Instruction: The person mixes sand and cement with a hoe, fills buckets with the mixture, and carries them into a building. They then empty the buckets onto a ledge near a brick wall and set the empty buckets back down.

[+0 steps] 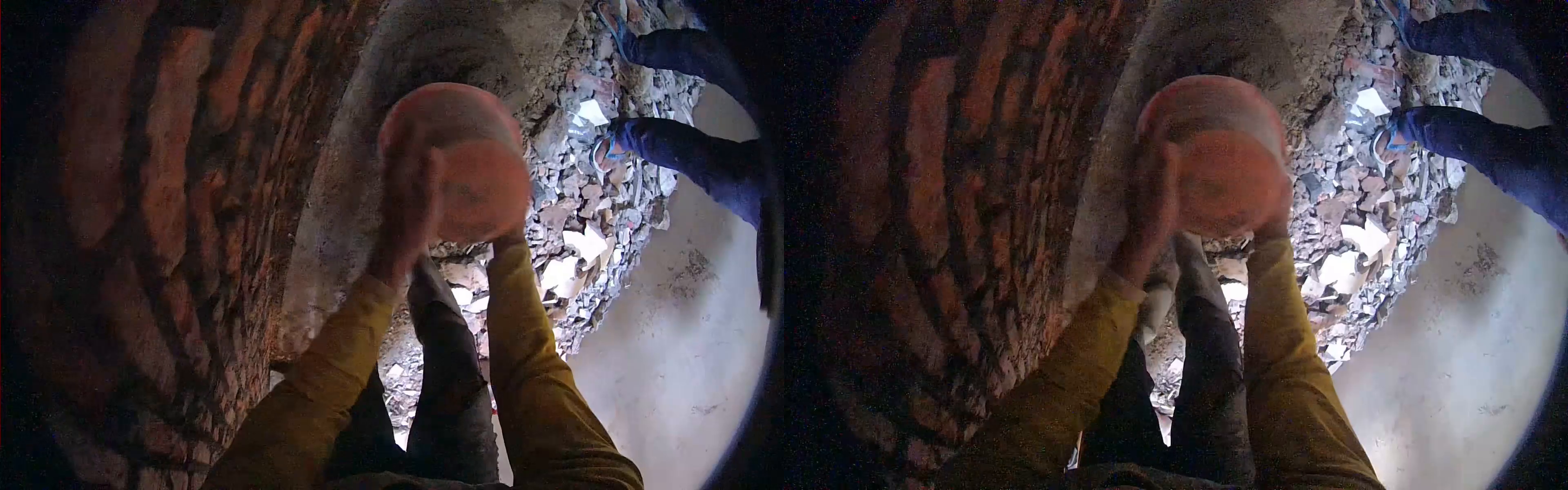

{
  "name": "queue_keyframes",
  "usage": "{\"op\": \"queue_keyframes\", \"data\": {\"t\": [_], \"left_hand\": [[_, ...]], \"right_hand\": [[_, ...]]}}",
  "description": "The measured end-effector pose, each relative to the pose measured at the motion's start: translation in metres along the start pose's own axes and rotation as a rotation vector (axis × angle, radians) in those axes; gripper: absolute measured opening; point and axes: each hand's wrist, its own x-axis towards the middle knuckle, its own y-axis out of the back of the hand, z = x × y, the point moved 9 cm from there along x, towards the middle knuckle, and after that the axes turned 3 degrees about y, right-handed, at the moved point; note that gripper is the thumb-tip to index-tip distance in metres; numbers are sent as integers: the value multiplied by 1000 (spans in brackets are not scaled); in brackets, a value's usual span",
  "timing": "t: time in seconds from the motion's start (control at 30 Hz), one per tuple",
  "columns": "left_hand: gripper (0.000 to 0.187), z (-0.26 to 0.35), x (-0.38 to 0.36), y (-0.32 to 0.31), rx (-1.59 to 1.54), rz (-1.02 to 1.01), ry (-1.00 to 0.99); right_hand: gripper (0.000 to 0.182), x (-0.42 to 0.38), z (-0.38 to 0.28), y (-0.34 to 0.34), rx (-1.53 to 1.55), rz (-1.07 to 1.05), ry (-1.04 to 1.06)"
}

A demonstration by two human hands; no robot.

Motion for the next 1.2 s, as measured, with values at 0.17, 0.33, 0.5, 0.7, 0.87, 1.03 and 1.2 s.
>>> {"op": "queue_keyframes", "data": {"t": [0.17,0.33,0.5,0.7,0.87,1.03,1.2], "left_hand": [[56,95,-84,-2,128,-156,-165],[58,52,-176,78,-223,-69,220],[56,-149,-299,195,-389,-108,529],[66,-203,-404,239,-20,-520,919],[67,-194,-435,227,-1022,-808,1093],[56,-236,-435,274,352,-521,1033],[59,-198,-438,341,767,-595,963]], "right_hand": [[30,-108,-28,-22,-122,18,33],[21,-189,-25,-52,-211,96,121],[19,-326,-57,-78,-963,343,143],[14,-479,-159,-1,-1280,634,387],[12,-582,-275,110,-1833,1053,644],[24,-579,-286,293,-1848,1144,218],[38,-576,-252,376,-1709,1101,-128]]}}
